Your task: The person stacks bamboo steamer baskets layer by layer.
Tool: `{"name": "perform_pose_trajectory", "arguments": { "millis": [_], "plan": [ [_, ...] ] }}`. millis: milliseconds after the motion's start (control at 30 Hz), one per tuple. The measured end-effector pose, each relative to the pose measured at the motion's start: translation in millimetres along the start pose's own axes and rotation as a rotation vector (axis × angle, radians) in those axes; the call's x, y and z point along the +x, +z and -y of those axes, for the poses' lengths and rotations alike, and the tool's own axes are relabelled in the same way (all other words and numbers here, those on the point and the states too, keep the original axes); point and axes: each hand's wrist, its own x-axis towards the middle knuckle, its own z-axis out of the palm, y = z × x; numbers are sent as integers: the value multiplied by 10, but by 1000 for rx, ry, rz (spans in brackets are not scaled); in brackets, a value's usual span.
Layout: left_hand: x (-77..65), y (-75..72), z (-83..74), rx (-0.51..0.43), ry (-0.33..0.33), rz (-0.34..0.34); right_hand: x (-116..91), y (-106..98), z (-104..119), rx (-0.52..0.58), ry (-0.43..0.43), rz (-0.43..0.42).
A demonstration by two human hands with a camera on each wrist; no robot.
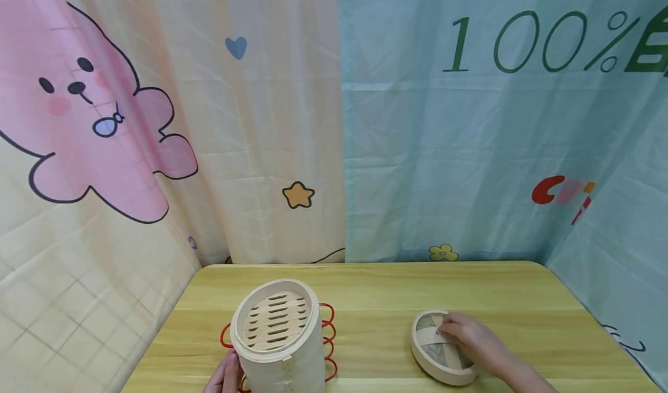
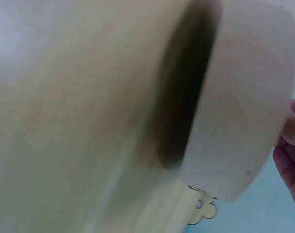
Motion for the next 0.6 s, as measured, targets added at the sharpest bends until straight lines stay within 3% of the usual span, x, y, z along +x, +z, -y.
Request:
{"name": "perform_pose_trajectory", "arguments": {
  "millis": [167,600],
  "plan": [
    [-67,57,-136,-70,55,41,258,-144,13,12,-7,-25],
    [17,-60,4,-43,-25,5,1354,-657,400,42,-44,-7]
  ]
}}
